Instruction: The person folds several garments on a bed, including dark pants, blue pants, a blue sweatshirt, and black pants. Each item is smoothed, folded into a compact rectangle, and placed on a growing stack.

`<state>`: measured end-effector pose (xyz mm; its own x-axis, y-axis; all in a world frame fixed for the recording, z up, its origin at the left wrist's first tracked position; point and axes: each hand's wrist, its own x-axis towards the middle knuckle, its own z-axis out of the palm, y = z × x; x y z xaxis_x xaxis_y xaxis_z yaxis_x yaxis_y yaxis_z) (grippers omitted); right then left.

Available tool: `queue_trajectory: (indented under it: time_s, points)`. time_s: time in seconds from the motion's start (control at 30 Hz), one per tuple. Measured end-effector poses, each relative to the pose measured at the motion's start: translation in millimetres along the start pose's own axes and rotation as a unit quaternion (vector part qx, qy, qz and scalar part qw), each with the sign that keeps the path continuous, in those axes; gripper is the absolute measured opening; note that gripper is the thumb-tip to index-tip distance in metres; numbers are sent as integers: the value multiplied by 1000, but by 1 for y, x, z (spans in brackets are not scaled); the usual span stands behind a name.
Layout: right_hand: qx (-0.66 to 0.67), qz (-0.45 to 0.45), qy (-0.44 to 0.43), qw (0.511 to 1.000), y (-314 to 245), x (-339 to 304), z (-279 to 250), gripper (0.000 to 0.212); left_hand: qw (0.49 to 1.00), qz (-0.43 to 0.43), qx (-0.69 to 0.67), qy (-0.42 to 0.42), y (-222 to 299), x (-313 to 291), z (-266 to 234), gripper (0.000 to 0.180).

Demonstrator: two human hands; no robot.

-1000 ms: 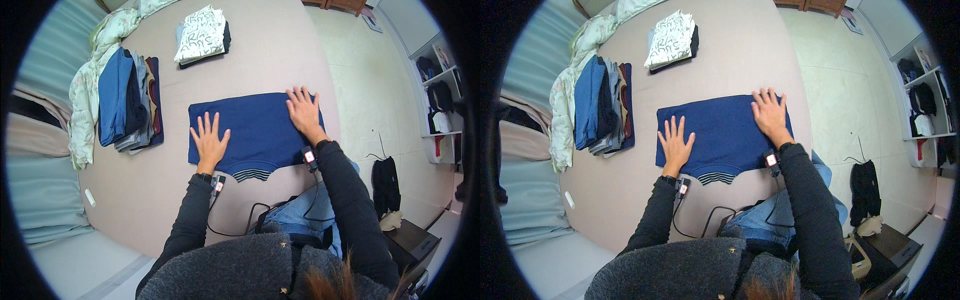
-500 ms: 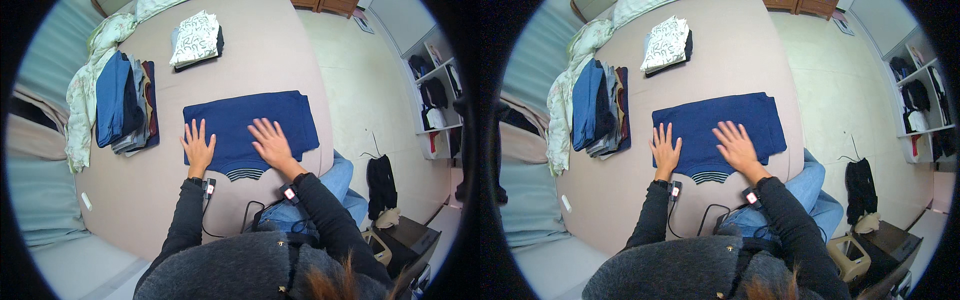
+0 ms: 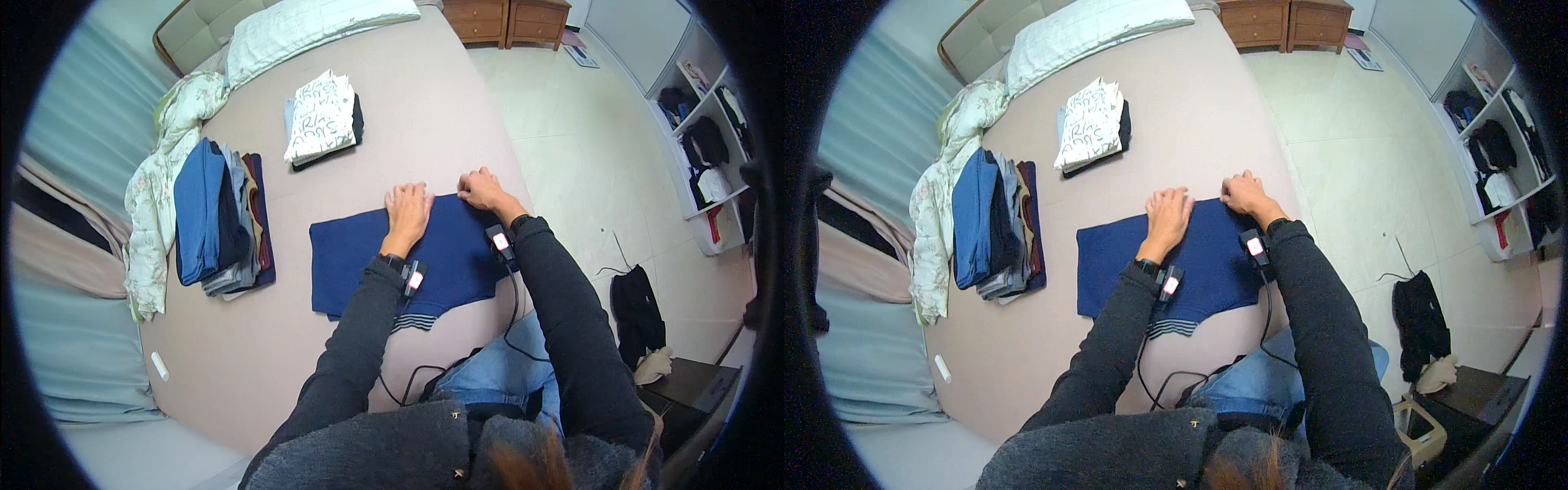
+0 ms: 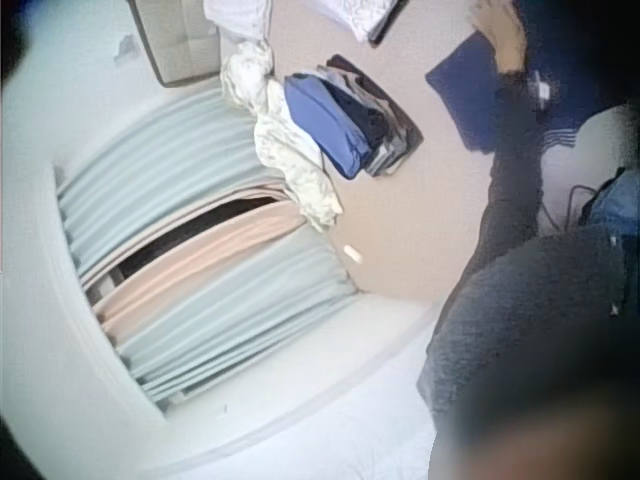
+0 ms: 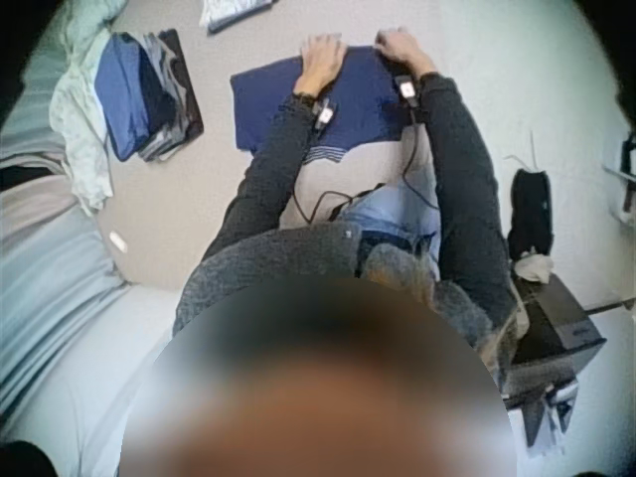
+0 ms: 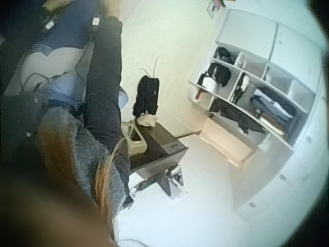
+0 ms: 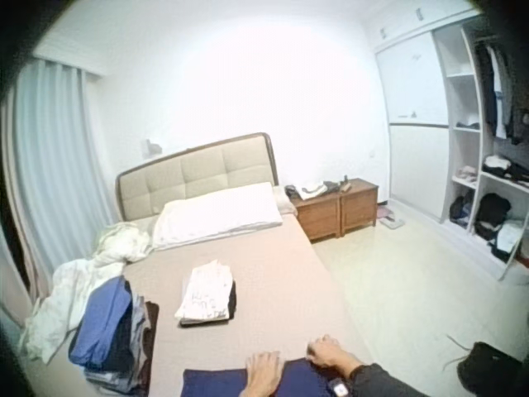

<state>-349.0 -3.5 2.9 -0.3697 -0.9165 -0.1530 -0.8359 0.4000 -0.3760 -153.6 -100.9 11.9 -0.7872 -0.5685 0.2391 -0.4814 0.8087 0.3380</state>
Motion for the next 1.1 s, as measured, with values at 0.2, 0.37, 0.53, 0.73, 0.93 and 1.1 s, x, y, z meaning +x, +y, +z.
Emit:
queue_trajectory:
  time_s: [0.2,0.37,0.53,0.73,0.93,1.1]
  points:
    - [116,-15,18,993,9,-16,-5,17,998,55,19,34,-12,-8,31,29]
    - [107,-27,89,990,8,-23,-2,16,999,35,0,23,-15,-10,33,25]
    - [-126,7,227,966,-31,-29,7,20,999,26,-2,32,-12,-7,35,21]
    - [-33,-89,168,981,-87,-59,49,40,999,-14,16,-27,-13,-1,35,18]
    - [-31,-55,237,969,-69,-66,60,49,995,7,-61,75,-7,-23,17,36]
    - [-40,-44,237,970,-63,-65,54,49,995,67,56,-42,-34,-71,-10,57]
